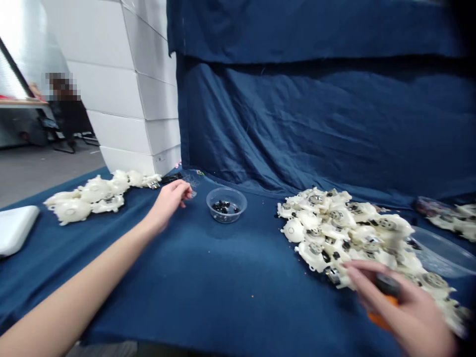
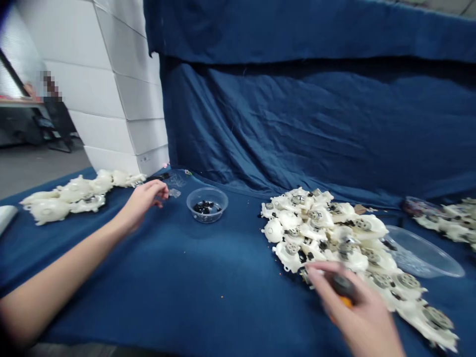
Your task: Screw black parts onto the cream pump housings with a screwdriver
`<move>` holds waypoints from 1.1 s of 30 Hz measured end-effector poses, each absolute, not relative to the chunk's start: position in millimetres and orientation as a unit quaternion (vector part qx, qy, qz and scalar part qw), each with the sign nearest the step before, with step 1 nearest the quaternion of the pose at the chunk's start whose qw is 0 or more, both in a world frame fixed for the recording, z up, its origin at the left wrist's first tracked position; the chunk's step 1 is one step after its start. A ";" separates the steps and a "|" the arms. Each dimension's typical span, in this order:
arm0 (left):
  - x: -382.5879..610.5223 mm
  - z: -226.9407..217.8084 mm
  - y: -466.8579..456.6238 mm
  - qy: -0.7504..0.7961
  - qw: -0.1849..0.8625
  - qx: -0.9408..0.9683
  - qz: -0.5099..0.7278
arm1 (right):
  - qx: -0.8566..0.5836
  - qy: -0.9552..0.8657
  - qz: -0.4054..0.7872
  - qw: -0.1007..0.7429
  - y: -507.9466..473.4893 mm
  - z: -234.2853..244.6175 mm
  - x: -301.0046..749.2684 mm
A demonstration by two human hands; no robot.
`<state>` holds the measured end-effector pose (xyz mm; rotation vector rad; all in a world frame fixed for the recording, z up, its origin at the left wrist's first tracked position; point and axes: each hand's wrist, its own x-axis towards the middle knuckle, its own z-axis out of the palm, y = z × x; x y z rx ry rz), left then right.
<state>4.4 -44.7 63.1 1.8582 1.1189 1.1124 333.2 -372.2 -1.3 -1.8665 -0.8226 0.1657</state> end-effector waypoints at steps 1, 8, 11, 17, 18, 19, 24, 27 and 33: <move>-10.6 68.8 -33.7 0.460 0.305 0.725 0.413 | -0.750 -0.377 0.139 0.525 -348.9 7.0 321.0; -124.8 76.0 -22.4 0.598 0.014 0.725 0.342 | -0.607 -0.537 0.235 0.536 -240.7 20.1 266.1; -138.8 68.6 -26.8 0.611 -0.038 0.725 0.316 | -0.596 -0.527 0.206 0.570 -227.2 2.2 265.3; -127.8 59.0 -27.4 0.568 -0.046 0.771 0.285 | -0.585 -0.496 0.246 0.593 -227.0 -22.3 270.0; -125.6 58.0 -28.6 0.556 -0.038 0.782 0.279 | -0.582 -0.489 0.255 0.597 -226.2 -23.5 270.5; -123.4 57.3 -29.8 0.543 -0.028 0.793 0.275 | -0.579 -0.483 0.263 0.602 -224.9 -24.2 270.7; -109.9 60.7 -33.0 0.477 0.029 0.836 0.269 | -0.566 -0.471 0.284 0.614 -219.5 -24.5 271.3; -94.2 65.1 -39.0 0.432 0.078 0.862 0.253 | -0.564 -0.474 0.287 0.612 -219.9 -24.5 271.5; -41.1 56.1 -76.1 0.322 0.203 0.907 0.183 | -0.566 -0.476 0.286 0.609 -219.2 -26.2 272.1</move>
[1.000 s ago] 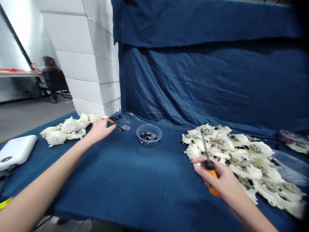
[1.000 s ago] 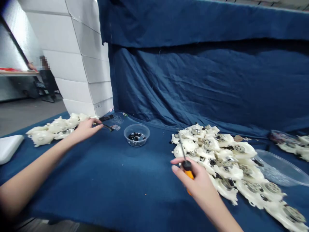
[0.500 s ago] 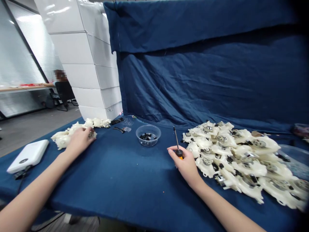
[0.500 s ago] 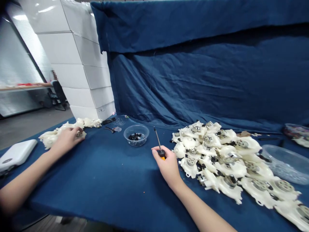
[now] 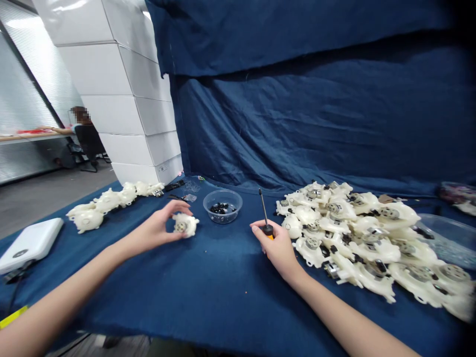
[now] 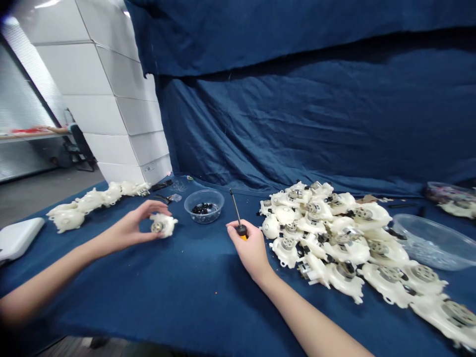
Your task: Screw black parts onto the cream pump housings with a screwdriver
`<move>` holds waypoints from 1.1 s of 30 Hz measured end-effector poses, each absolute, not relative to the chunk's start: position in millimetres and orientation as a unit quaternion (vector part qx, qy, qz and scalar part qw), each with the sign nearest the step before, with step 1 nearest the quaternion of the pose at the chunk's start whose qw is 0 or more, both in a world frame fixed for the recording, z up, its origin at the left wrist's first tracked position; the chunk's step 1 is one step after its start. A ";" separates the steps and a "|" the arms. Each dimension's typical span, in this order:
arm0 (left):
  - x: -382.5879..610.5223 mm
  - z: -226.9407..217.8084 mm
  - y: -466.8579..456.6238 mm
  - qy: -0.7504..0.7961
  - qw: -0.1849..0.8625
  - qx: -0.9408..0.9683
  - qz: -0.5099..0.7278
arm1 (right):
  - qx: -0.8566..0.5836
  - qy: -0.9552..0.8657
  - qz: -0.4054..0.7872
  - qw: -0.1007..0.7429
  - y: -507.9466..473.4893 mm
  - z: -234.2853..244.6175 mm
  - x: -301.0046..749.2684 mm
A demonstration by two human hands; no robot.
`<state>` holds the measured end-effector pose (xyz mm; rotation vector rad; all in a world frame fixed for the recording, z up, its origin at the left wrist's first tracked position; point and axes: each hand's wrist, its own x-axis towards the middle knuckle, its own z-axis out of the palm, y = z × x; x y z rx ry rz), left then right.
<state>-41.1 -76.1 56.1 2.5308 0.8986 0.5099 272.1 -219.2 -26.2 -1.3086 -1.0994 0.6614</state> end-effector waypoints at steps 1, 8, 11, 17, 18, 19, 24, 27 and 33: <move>-32.1 53.0 -83.3 0.310 0.215 0.911 0.169 | -0.567 -0.476 0.285 0.609 -218.8 -26.5 272.3; 12.6 63.0 -105.3 0.281 0.147 0.943 0.096 | -0.563 -0.482 0.276 0.612 -217.4 -25.9 273.0; 36.6 86.3 -83.3 0.291 0.038 0.949 0.118 | -0.560 -0.484 0.275 0.614 -216.0 -26.2 273.2; 98.3 98.3 -19.3 0.259 0.051 0.960 -0.098 | -0.556 -0.480 0.270 0.622 -212.7 -28.2 276.6; 106.6 95.2 -12.9 0.265 0.040 0.955 -0.129 | -0.556 -0.478 0.270 0.624 -212.2 -28.3 277.4; 113.8 91.8 -8.0 0.272 0.028 0.950 -0.154 | -0.556 -0.477 0.269 0.625 -211.7 -28.3 278.1; 133.5 78.9 3.8 0.306 -0.046 0.934 -0.177 | -0.553 -0.473 0.272 0.630 -210.6 -25.6 278.9; 137.7 74.5 9.3 0.317 -0.070 0.930 -0.171 | -0.550 -0.473 0.277 0.630 -211.9 -23.4 277.9; 143.6 66.7 9.6 0.332 -0.100 0.925 -0.155 | -0.546 -0.474 0.281 0.631 -213.7 -22.2 276.6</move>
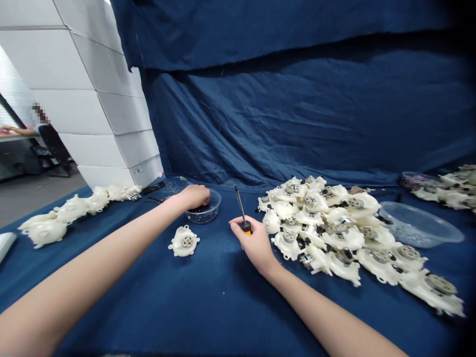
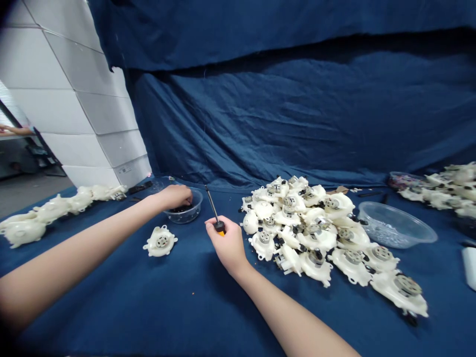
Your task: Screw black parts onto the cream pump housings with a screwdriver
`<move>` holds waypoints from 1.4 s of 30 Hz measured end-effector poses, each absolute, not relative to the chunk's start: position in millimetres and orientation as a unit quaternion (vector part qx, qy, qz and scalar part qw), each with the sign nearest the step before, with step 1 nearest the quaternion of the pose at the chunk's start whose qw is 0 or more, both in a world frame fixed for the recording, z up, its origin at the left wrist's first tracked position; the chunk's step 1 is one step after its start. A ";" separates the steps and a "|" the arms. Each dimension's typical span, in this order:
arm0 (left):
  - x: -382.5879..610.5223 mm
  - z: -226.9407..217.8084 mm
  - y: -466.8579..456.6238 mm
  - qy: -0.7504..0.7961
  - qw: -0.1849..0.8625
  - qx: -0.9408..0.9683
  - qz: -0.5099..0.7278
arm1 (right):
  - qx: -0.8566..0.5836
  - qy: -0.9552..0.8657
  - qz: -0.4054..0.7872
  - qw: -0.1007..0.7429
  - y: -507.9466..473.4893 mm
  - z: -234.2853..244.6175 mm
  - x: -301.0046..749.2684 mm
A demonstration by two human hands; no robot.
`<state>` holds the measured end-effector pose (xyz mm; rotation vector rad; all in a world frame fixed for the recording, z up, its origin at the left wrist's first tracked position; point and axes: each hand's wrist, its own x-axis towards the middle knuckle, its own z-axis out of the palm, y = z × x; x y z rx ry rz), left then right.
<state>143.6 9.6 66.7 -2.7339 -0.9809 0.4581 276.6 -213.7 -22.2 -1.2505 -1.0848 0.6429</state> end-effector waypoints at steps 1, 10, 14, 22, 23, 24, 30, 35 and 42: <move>144.5 66.3 8.1 -0.334 0.104 -0.924 0.153 | -0.546 -0.474 0.281 0.631 -213.5 -22.3 276.5; 141.2 64.3 -5.3 -0.319 0.131 -0.931 0.117 | -0.550 -0.479 0.278 0.625 -213.3 -21.8 275.9; 136.1 63.8 -8.0 -0.298 0.124 -0.941 0.100 | -0.551 -0.482 0.279 0.621 -214.3 -20.2 275.3; 134.9 65.0 -1.5 -0.302 0.081 -0.947 0.076 | -0.551 -0.484 0.284 0.617 -215.4 -17.8 274.6; 134.2 65.4 -0.8 -0.305 0.072 -0.947 0.068 | -0.550 -0.484 0.286 0.618 -215.0 -18.3 275.2; 133.0 66.6 -0.7 -0.308 0.063 -0.948 0.057 | -0.549 -0.482 0.288 0.619 -214.5 -18.9 275.9; 114.6 91.8 -25.5 -0.304 -0.037 -0.949 -0.072 | -0.535 -0.454 0.313 0.639 -212.6 -15.8 279.6; 107.7 96.4 -83.4 -0.254 -0.196 -0.931 -0.175 | -0.486 -0.449 0.364 0.656 -219.8 -2.4 271.7; 117.3 84.4 -132.4 -0.226 -0.282 -0.904 -0.227 | -0.473 -0.405 0.364 0.693 -224.8 1.3 267.2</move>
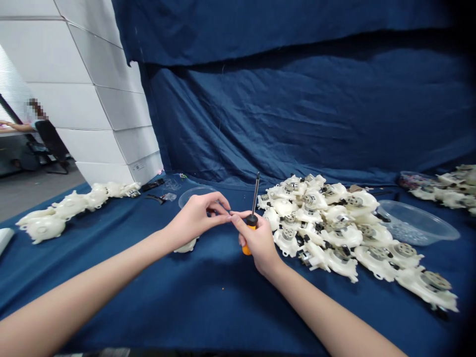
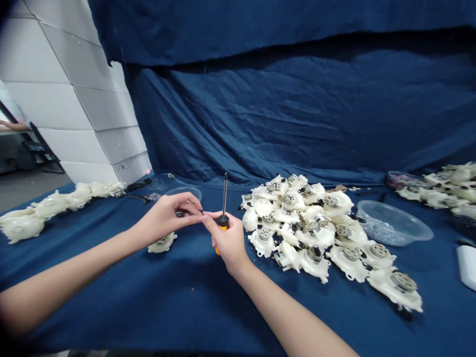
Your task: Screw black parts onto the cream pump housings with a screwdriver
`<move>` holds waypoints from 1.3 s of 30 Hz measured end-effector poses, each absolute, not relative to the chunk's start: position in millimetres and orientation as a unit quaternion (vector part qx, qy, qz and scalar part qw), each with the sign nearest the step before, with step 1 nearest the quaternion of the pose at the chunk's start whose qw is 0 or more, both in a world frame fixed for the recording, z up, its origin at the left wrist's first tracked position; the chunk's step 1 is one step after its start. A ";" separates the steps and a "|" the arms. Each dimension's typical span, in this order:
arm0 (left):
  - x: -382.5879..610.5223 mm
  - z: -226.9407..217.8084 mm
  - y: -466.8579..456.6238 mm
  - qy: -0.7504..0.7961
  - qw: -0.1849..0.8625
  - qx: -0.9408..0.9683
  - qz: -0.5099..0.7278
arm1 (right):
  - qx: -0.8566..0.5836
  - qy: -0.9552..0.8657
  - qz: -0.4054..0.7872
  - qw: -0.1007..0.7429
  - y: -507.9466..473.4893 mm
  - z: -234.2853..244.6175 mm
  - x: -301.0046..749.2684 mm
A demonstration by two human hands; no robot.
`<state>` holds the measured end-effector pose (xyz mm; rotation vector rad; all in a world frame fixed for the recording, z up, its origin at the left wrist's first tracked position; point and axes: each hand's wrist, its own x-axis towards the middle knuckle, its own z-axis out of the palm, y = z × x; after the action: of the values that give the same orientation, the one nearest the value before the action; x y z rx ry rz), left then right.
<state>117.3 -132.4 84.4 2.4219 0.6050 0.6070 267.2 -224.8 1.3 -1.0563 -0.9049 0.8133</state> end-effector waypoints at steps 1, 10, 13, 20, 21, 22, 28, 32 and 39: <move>114.0 87.1 -133.5 0.231 0.269 0.907 0.228 | -0.474 -0.402 0.364 0.694 -224.3 0.9 268.8; 23.3 60.2 -101.4 0.495 0.211 0.825 0.172 | -0.499 -0.403 0.413 0.646 -221.0 -6.5 275.7; 12.1 35.6 -103.7 0.476 0.285 0.821 0.133 | -0.510 -0.415 0.421 0.625 -221.5 -9.4 271.3; 23.2 24.4 -128.3 0.375 0.436 0.803 0.159 | -0.503 -0.458 0.445 0.582 -224.2 -10.3 270.6; 24.3 25.1 -129.7 0.365 0.454 0.796 0.165 | -0.501 -0.461 0.449 0.578 -224.4 -10.5 271.0; 25.3 26.1 -130.8 0.361 0.473 0.786 0.169 | -0.498 -0.464 0.454 0.574 -224.6 -10.9 271.3; 37.1 42.5 -138.6 0.311 0.669 0.656 0.160 | -0.481 -0.469 0.476 0.568 -224.7 -12.7 271.2; 48.2 51.1 -136.6 0.285 0.704 0.636 0.135 | -0.481 -0.456 0.467 0.585 -222.6 -13.1 273.2; 60.6 45.1 -117.6 0.219 0.745 0.621 0.105 | -0.489 -0.428 0.469 0.598 -219.0 -11.9 277.5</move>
<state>60.6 -117.6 45.1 1.3605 0.4788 0.2291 277.5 -219.0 -11.9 -1.1345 -0.9927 1.0877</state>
